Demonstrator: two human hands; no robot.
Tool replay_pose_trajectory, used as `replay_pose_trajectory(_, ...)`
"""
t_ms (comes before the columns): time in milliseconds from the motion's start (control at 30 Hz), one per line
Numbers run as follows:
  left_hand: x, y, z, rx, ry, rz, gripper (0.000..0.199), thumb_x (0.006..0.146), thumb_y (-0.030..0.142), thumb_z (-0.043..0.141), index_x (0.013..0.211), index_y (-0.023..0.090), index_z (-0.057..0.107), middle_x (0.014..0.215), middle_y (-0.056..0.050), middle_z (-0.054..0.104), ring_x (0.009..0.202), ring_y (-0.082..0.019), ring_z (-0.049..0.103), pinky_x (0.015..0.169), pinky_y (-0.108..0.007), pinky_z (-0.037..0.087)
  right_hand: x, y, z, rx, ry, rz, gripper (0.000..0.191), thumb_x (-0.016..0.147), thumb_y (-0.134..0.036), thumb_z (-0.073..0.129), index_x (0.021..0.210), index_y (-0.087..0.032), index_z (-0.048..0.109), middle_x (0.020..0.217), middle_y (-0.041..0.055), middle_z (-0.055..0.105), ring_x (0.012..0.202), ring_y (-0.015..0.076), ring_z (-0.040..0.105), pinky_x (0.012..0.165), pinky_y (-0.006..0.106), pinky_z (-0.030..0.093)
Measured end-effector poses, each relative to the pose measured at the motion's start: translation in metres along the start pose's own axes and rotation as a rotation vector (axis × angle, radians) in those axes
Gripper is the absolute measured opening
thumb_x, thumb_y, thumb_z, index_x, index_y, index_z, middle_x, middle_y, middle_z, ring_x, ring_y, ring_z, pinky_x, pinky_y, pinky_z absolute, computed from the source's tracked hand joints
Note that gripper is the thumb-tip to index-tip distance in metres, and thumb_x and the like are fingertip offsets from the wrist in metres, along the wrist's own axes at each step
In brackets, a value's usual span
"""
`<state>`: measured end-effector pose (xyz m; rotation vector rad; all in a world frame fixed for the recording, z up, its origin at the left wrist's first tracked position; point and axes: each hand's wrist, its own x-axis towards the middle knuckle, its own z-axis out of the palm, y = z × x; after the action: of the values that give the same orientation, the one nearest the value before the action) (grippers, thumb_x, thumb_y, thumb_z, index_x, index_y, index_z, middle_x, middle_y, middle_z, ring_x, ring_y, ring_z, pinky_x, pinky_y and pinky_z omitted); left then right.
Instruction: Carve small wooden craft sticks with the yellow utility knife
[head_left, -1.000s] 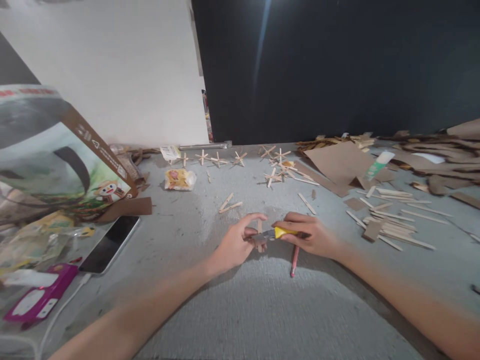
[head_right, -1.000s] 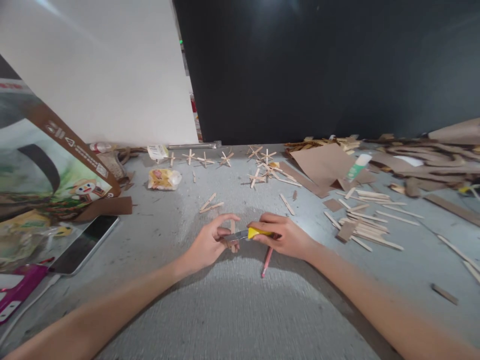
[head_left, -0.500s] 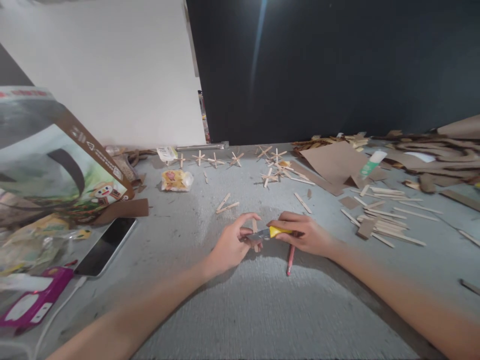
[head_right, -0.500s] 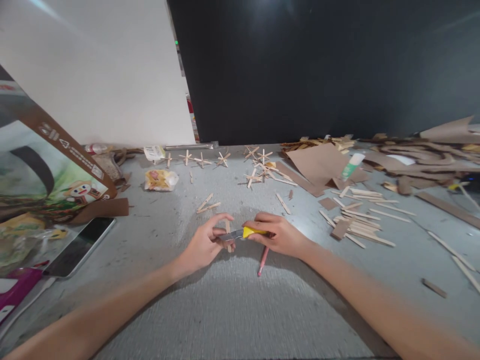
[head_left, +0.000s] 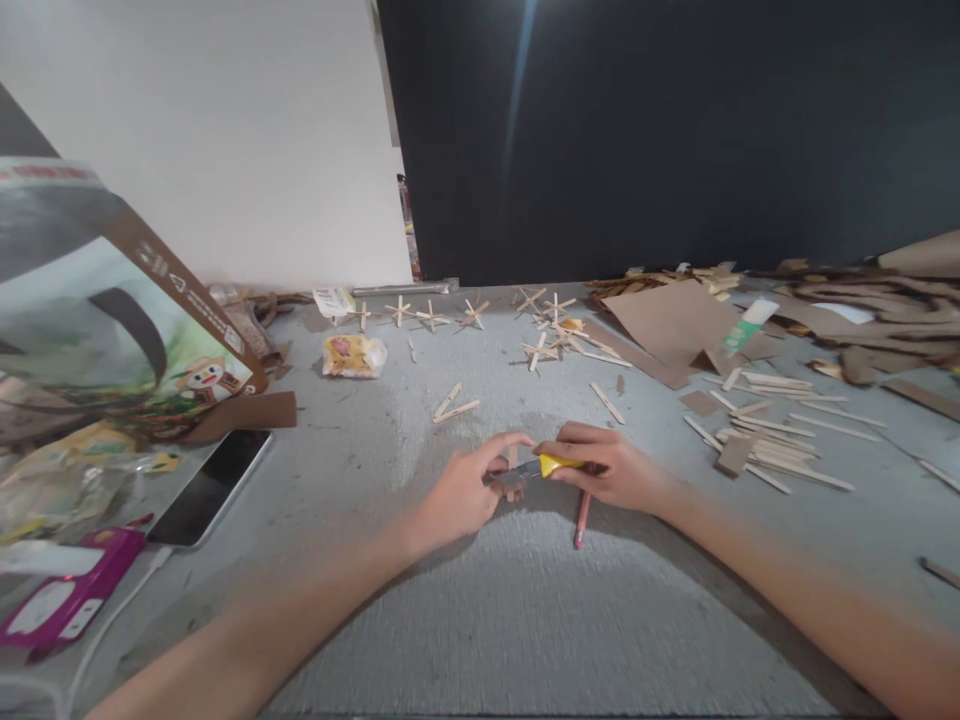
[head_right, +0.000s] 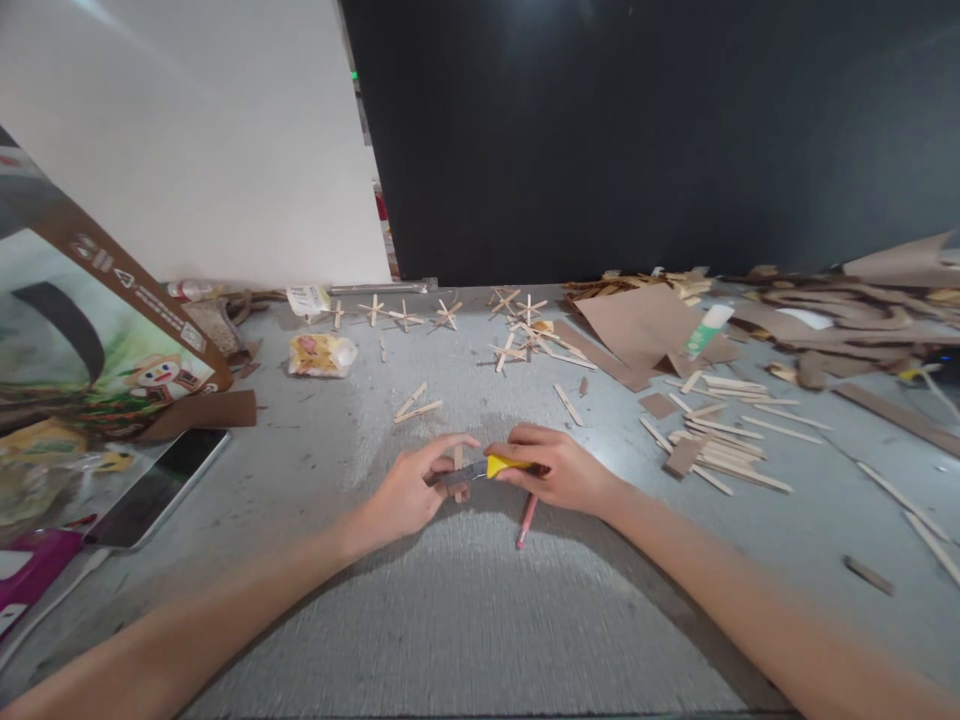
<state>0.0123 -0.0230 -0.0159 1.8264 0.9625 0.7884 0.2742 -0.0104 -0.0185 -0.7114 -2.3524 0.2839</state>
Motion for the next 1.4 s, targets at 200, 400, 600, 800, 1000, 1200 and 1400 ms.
replay_pose_trajectory(200, 0.005, 0.004, 0.002, -0.231, -0.020, -0.058, 0.046, 0.088, 0.026, 0.071, 0.131, 0.025, 0.059, 0.076, 0.000, 0.076, 0.068, -0.017, 0.072, 0.071, -0.030, 0.054, 0.000, 0.001, 0.005, -0.100, 0.085, -0.018, 0.032, 0.109, -0.041, 0.051, 0.124, -0.022, 0.073, 0.085, 0.0054, 0.066, 0.074, 0.0183, 0.059, 0.068, 0.032, 0.050)
replay_pose_trajectory(400, 0.006, 0.008, 0.001, -0.320, -0.027, -0.116, 0.060, 0.085, 0.041, 0.080, 0.135, 0.023, 0.052, 0.078, -0.001, 0.074, 0.071, -0.018, 0.071, 0.072, -0.031, 0.053, 0.003, -0.004, 0.003, -0.210, 0.142, -0.055, 0.025, 0.108, -0.035, 0.055, 0.120, -0.021, 0.072, 0.084, 0.0051, 0.066, 0.073, 0.0187, 0.058, 0.067, 0.032, 0.049)
replay_pose_trajectory(600, 0.007, 0.008, -0.002, -0.357, -0.043, -0.112, 0.066, 0.084, 0.052, 0.081, 0.134, 0.024, 0.049, 0.077, -0.001, 0.073, 0.072, -0.021, 0.072, 0.072, -0.033, 0.052, -0.001, -0.006, 0.004, -0.348, 0.144, -0.046, 0.023, 0.105, -0.031, 0.059, 0.123, -0.023, 0.072, 0.089, 0.0068, 0.068, 0.077, 0.0212, 0.059, 0.069, 0.035, 0.050)
replay_pose_trajectory(800, 0.006, 0.009, -0.002, -0.413, -0.064, -0.122, 0.066, 0.084, 0.051, 0.082, 0.133, 0.022, 0.049, 0.077, -0.001, 0.073, 0.071, -0.019, 0.071, 0.076, -0.034, 0.053, -0.001, -0.009, -0.001, -0.510, 0.170, -0.081, 0.022, 0.104, -0.028, 0.061, 0.122, -0.022, 0.073, 0.088, 0.0078, 0.069, 0.076, 0.0216, 0.059, 0.069, 0.035, 0.048)
replay_pose_trajectory(1000, 0.005, 0.013, -0.001, -0.449, -0.061, -0.120, 0.070, 0.083, 0.048, 0.084, 0.137, 0.019, 0.051, 0.075, -0.001, 0.073, 0.071, -0.018, 0.071, 0.076, -0.034, 0.053, -0.004, -0.007, -0.005, -0.341, 0.212, 0.021, 0.026, 0.106, -0.030, 0.056, 0.126, -0.023, 0.072, 0.087, 0.0065, 0.069, 0.073, 0.0196, 0.063, 0.067, 0.032, 0.052)
replay_pose_trajectory(1200, 0.007, 0.010, -0.001, -0.480, -0.037, -0.114, 0.069, 0.082, 0.041, 0.085, 0.138, 0.021, 0.050, 0.077, -0.001, 0.074, 0.069, -0.018, 0.072, 0.075, -0.033, 0.055, -0.006, -0.004, -0.006, -0.159, 0.119, 0.022, 0.028, 0.107, -0.033, 0.052, 0.119, -0.022, 0.074, 0.083, 0.0057, 0.069, 0.066, 0.0172, 0.062, 0.060, 0.030, 0.049)
replay_pose_trajectory(1400, 0.005, 0.010, -0.001, -0.447, -0.035, -0.103, 0.063, 0.085, 0.035, 0.082, 0.138, 0.020, 0.050, 0.076, -0.001, 0.074, 0.071, -0.018, 0.074, 0.075, -0.033, 0.056, -0.004, -0.004, -0.006, -0.159, 0.089, 0.005, 0.029, 0.107, -0.034, 0.051, 0.117, -0.021, 0.075, 0.078, 0.0039, 0.065, 0.063, 0.0163, 0.058, 0.058, 0.029, 0.047)
